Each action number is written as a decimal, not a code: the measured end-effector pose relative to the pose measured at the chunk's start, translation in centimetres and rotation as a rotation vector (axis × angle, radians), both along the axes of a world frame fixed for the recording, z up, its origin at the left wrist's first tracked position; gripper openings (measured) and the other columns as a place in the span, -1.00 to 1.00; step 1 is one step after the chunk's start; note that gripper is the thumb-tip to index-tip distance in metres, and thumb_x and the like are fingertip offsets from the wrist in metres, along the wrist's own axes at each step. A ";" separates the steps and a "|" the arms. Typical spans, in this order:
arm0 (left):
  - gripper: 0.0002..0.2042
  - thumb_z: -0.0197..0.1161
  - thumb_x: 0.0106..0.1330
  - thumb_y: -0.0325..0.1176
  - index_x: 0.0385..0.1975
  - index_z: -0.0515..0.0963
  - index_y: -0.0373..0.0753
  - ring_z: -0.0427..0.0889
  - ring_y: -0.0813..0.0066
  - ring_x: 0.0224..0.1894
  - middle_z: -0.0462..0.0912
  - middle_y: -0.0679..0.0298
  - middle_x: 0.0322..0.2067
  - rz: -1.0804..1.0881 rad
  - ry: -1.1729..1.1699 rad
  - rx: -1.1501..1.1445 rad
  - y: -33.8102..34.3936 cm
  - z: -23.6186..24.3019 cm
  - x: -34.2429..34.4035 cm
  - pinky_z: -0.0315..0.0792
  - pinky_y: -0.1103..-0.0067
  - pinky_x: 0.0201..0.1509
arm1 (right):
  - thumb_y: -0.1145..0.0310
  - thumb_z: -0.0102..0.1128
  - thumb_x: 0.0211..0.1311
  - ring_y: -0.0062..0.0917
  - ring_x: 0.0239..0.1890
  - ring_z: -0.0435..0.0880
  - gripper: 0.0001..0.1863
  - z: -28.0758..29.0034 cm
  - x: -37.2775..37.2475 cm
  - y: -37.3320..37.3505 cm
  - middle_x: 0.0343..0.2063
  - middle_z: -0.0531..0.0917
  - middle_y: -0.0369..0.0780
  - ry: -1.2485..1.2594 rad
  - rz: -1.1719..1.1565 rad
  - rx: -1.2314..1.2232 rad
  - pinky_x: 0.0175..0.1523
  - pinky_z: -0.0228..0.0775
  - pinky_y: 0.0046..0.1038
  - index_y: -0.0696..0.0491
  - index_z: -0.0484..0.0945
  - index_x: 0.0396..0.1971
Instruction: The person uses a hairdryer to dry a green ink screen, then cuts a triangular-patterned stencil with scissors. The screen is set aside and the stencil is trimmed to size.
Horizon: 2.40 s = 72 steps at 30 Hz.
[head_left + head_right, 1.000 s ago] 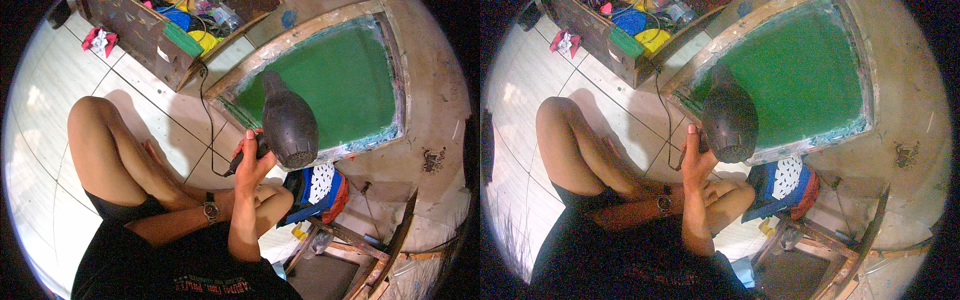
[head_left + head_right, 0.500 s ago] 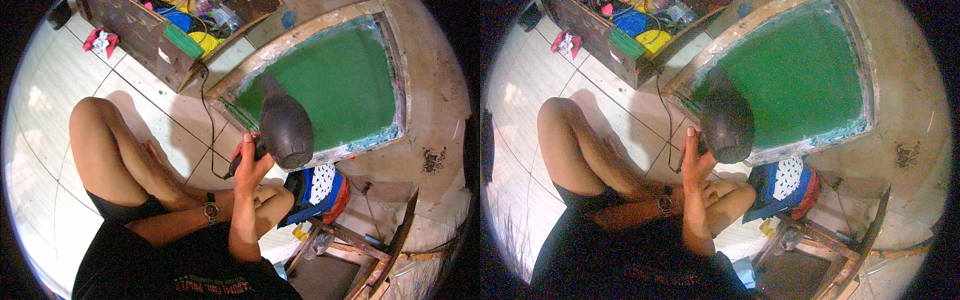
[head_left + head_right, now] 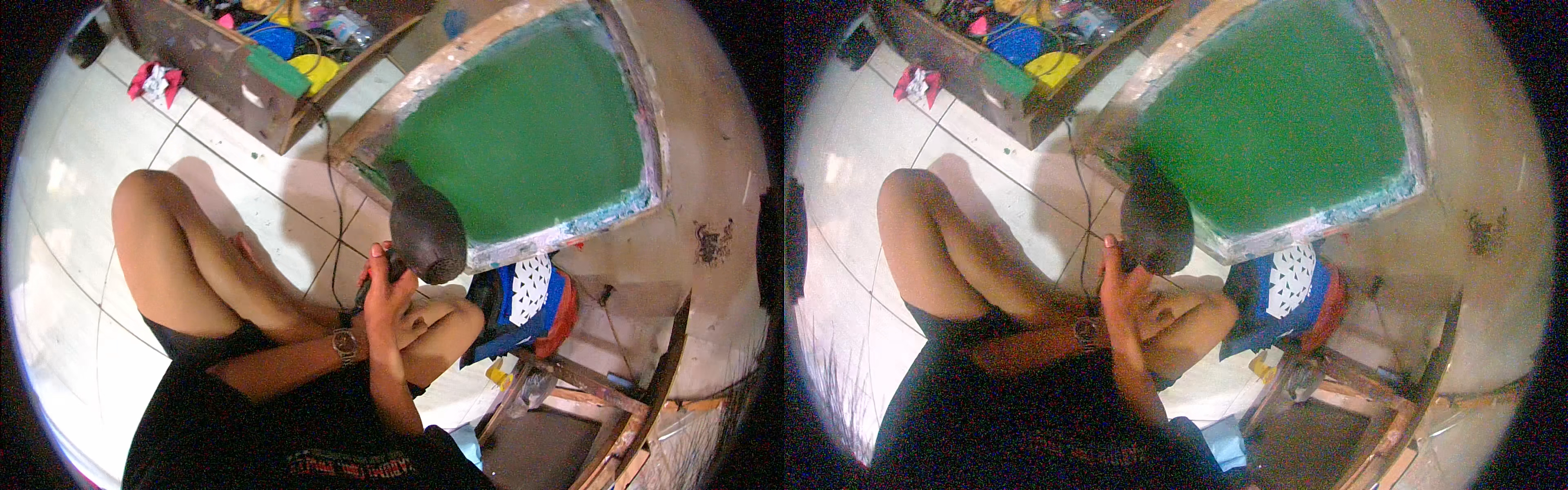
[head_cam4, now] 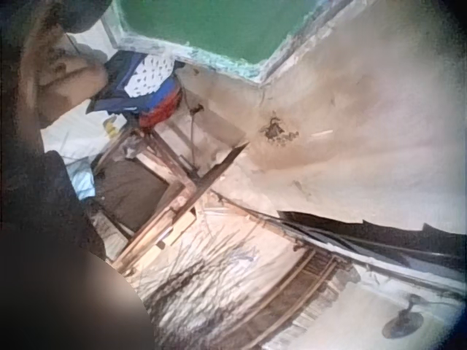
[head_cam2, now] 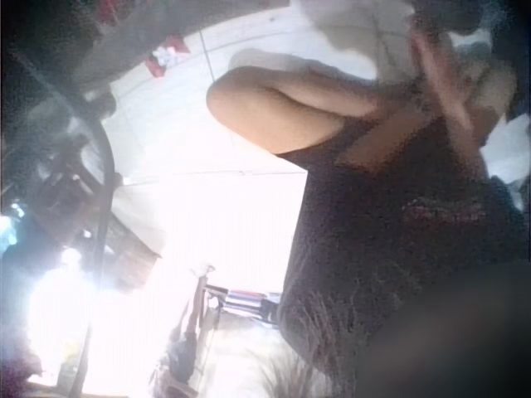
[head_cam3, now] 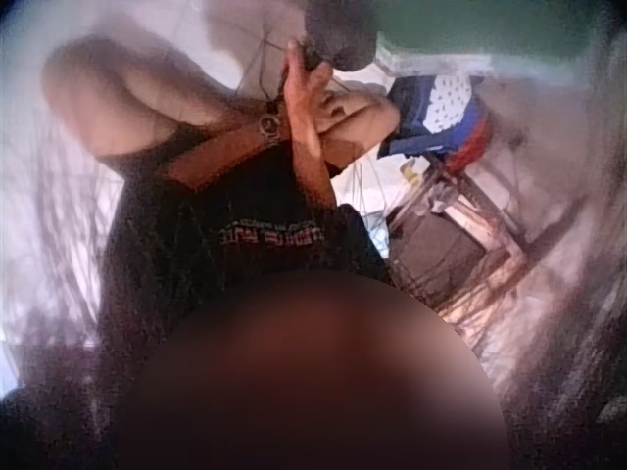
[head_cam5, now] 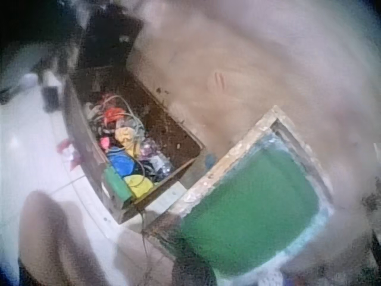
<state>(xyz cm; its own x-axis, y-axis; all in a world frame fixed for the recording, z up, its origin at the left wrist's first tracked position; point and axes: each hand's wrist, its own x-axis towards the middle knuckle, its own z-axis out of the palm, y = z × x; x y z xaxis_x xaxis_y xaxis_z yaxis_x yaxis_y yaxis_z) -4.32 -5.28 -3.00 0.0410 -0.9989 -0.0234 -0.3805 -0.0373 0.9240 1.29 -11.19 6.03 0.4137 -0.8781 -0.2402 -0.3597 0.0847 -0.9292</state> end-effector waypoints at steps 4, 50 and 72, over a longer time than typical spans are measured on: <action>-0.64 0.11 0.34 -0.19 0.02 0.59 -0.25 0.59 0.04 0.07 0.63 -0.07 -0.02 -0.024 -0.033 -0.005 0.2 -0.1 -0.2 0.45 0.17 0.15 | 0.32 0.31 0.32 -0.60 -0.61 0.48 -0.74 -0.3 -0.3 0.0 -0.55 0.53 -0.29 -0.101 -0.042 0.102 -0.54 0.34 -0.50 0.13 0.47 -0.17; -0.86 0.35 0.15 -0.23 -0.37 0.73 -0.10 0.76 0.19 -0.26 0.76 0.23 -0.36 -0.604 -1.992 -0.544 -43.9 30.7 0.8 0.62 0.26 -0.29 | 0.18 0.13 0.39 -0.55 -0.53 0.46 -0.72 -0.6 -13.7 3.8 -0.56 0.52 -0.31 -0.351 -0.163 0.330 -0.35 0.30 -0.43 0.07 0.48 -0.43; -0.50 0.29 0.38 -0.16 0.21 0.31 -0.20 0.68 -0.05 -0.29 0.66 -0.05 -0.24 0.716 -1.348 -0.695 -17.5 48.3 20.0 0.53 0.20 -0.31 | 0.29 0.18 0.32 -0.55 -0.55 0.49 -0.78 6.5 -12.2 0.0 -0.59 0.51 -0.28 -0.519 -0.457 0.099 -0.35 0.34 -0.47 0.12 0.46 -0.22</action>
